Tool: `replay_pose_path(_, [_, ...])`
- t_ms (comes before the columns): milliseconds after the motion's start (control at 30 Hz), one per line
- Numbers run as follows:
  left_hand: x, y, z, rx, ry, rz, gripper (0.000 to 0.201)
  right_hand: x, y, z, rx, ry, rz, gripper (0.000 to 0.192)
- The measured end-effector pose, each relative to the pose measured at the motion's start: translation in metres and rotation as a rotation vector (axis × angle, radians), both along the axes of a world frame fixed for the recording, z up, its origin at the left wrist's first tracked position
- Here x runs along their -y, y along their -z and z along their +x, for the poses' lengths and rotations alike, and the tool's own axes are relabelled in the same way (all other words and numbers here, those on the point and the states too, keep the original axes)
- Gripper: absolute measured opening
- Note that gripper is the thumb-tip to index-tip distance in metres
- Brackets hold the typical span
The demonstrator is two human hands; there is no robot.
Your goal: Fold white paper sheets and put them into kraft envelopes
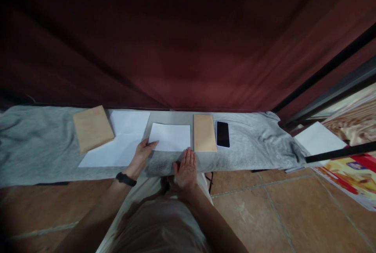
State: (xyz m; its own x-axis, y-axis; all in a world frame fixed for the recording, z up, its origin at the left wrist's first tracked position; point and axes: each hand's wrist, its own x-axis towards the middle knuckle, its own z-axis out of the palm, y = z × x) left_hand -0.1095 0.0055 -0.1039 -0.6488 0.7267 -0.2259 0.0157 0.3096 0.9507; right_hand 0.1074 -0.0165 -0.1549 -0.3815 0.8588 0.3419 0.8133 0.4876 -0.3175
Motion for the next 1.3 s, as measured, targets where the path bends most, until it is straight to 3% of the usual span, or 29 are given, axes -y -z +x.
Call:
replay_pose_path(133, [0.0, -0.02, 0.001, 0.078, -0.017, 0.047, 0.039, -0.003, 0.0, 0.002, -0.026, -0.031, -0.032, 0.066])
replay_pose_path(267, [-0.008, -0.052, -0.004, 0.028, -0.057, 0.144, 0.034, -0.016, 0.0, 0.007, -0.109, -0.104, -0.109, 0.063])
replay_pose_path(367, [-0.01, -0.078, -0.004, -0.366, -0.085, 0.315, 0.025, -0.024, -0.001, 0.012, -0.206, -0.102, -0.159, 0.062])
replay_pose_path(467, [-0.003, -0.087, 0.0, -0.735, 0.117, 0.486, 0.019, -0.027, -0.001, 0.014, -0.281, -0.1, -0.192, 0.061])
replay_pose_path(533, [0.007, -0.077, 0.004, -0.9, 0.34, 0.507, 0.019, -0.025, -0.002, 0.015, -0.308, -0.093, -0.213, 0.061])
replay_pose_path(600, [0.019, -0.057, 0.008, -1.01, 0.509, 0.482, 0.021, -0.022, -0.002, 0.017, -0.326, -0.079, -0.222, 0.061])
replay_pose_path(733, [0.05, -0.008, 0.01, -1.143, 0.67, 0.426, 0.026, -0.014, -0.002, 0.024, -0.367, -0.087, -0.196, 0.059])
replay_pose_path(833, [0.071, 0.016, 0.005, -1.213, 0.751, 0.39, 0.03, -0.007, -0.003, 0.034, -0.375, -0.119, -0.179, 0.069])
replay_pose_path(1000, [0.086, 0.019, 0.003, -1.288, 0.825, 0.268, 0.042, -0.008, -0.008, 0.045, -0.272, -0.185, -0.215, 0.088])
replay_pose_path(1133, [0.082, 0.015, 0.012, -1.334, 0.811, 0.267, 0.044, -0.021, -0.012, 0.042, -0.12, -0.378, -0.205, 0.085])
replay_pose_path(1300, [0.089, 0.021, 0.018, -1.369, 0.84, 0.293, 0.043, -0.037, -0.016, 0.043, -0.016, -0.494, -0.246, 0.082])
